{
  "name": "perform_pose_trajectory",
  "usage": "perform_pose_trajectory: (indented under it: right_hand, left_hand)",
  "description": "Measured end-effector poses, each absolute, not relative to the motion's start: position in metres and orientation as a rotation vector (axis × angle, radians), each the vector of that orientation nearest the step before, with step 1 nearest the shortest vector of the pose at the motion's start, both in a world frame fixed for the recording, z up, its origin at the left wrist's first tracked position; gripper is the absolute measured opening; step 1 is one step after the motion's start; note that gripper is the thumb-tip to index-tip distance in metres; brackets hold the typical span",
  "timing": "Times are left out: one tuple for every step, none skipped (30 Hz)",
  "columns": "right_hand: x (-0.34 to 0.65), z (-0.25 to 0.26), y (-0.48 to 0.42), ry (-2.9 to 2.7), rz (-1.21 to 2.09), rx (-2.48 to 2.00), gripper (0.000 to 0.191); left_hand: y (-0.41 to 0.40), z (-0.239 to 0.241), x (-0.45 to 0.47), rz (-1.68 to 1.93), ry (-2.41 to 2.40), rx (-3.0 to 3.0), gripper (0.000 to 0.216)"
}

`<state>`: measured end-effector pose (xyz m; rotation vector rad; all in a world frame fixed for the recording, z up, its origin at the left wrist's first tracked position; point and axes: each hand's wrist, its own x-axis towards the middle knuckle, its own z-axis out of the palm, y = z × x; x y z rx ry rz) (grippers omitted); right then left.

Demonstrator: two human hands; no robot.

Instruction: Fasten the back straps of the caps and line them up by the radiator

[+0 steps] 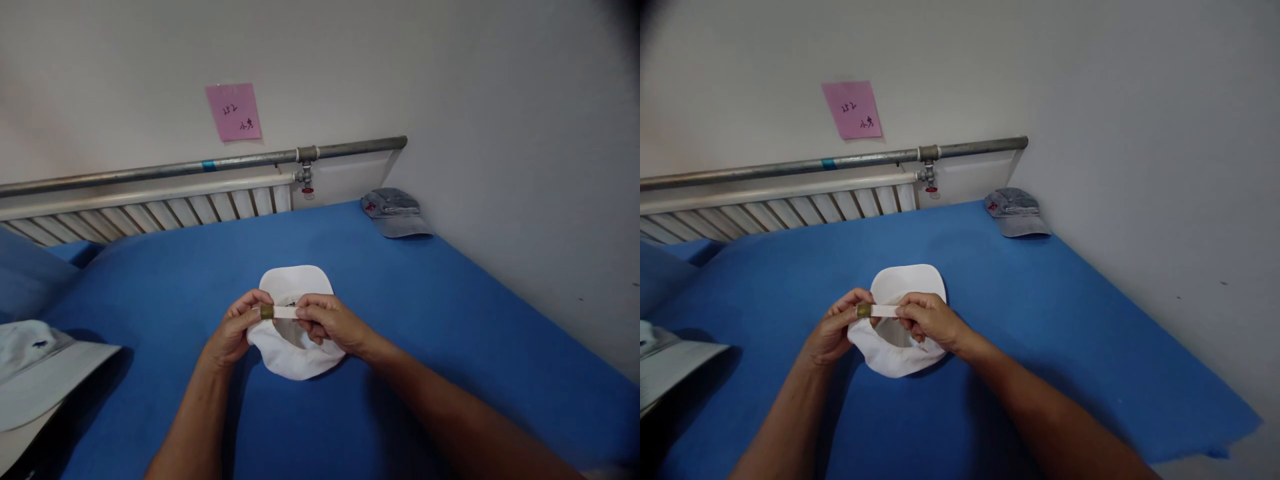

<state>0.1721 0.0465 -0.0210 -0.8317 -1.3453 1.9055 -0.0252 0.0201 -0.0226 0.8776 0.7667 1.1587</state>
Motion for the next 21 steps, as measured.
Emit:
perform_pose_trajectory:
  right_hand:
    - [0.172, -0.0213, 0.0466, -1.342, 1.911, -0.831, 0.013]
    - [0.172, -0.0217, 0.0468, -1.338, 1.915, -0.83, 0.013]
    - [0.1719, -0.0221, 0.0471, -1.335, 1.92, -0.829, 0.013]
    - [0.172, -0.0224, 0.0473, -1.333, 1.927, -0.826, 0.013]
    - [0.172, -0.0226, 0.0475, -1.33, 1.935, -0.819, 0.013]
    - [0.1722, -0.0225, 0.0475, -1.324, 1.946, -0.808, 0.013]
    - [0.1724, -0.0222, 0.0475, -1.313, 1.957, -0.796, 0.013]
    - [0.1726, -0.0217, 0.0474, -1.298, 1.97, -0.782, 0.013]
    - [0.1729, -0.021, 0.0472, -1.279, 1.987, -0.768, 0.012]
    - [0.1731, -0.0202, 0.0469, -1.257, 2.007, -0.752, 0.012]
    - [0.1734, -0.0193, 0.0466, -1.238, 2.027, -0.739, 0.013]
    - [0.1736, -0.0185, 0.0463, -1.224, 2.043, -0.731, 0.013]
    - [0.1737, -0.0177, 0.046, -1.218, 2.054, -0.726, 0.013]
    - [0.1738, -0.0172, 0.0457, -1.219, 2.06, -0.728, 0.013]
    - [0.1739, -0.0168, 0.0456, -1.225, 2.057, -0.737, 0.013]
    - [0.174, -0.0166, 0.0455, -1.233, 2.048, -0.75, 0.013]
    - [0.1741, -0.0165, 0.0455, -1.239, 2.037, -0.762, 0.013]
    - [0.1743, -0.0164, 0.0455, -1.242, 2.03, -0.768, 0.013]
    - [0.1745, -0.0163, 0.0456, -1.245, 2.025, -0.772, 0.012]
    - [0.1748, -0.0162, 0.0457, -1.248, 2.022, -0.773, 0.012]
    - [0.1751, -0.0159, 0.0458, -1.253, 2.023, -0.774, 0.012]
  left_hand:
    - [0.0202, -0.0224, -0.0248, 1.154, 0.771, 0.879, 0.027]
    - [0.0201, -0.0221, -0.0244, 1.15, 0.774, 0.88, 0.026]
    - [0.0201, -0.0218, -0.024, 1.144, 0.776, 0.879, 0.026]
    - [0.0199, -0.0215, -0.0237, 1.137, 0.778, 0.879, 0.025]
    - [0.0198, -0.0213, -0.0235, 1.131, 0.777, 0.879, 0.025]
    - [0.0196, -0.0213, -0.0236, 1.127, 0.775, 0.879, 0.025]
    - [0.0195, -0.0214, -0.0237, 1.127, 0.773, 0.879, 0.025]
    - [0.0194, -0.0216, -0.024, 1.13, 0.771, 0.879, 0.025]
    - [0.0195, -0.022, -0.0243, 1.135, 0.77, 0.879, 0.025]
    - [0.0196, -0.0224, -0.0246, 1.141, 0.771, 0.878, 0.024]
    - [0.0198, -0.0228, -0.0249, 1.144, 0.771, 0.876, 0.024]
    - [0.02, -0.0231, -0.0251, 1.145, 0.773, 0.875, 0.023]
    - [0.0202, -0.0233, -0.0251, 1.144, 0.773, 0.875, 0.022]
    - [0.0204, -0.0233, -0.025, 1.141, 0.774, 0.876, 0.021]
    - [0.0205, -0.0231, -0.0248, 1.14, 0.776, 0.876, 0.021]
    - [0.0205, -0.0227, -0.0246, 1.139, 0.779, 0.875, 0.022]
    - [0.0205, -0.0222, -0.0243, 1.141, 0.784, 0.874, 0.023]
    - [0.0203, -0.0216, -0.024, 1.143, 0.791, 0.874, 0.025]
    - [0.0201, -0.021, -0.0237, 1.146, 0.798, 0.874, 0.026]
    - [0.0198, -0.0205, -0.0236, 1.148, 0.805, 0.875, 0.027]
    - [0.0195, -0.0201, -0.0235, 1.15, 0.811, 0.876, 0.028]
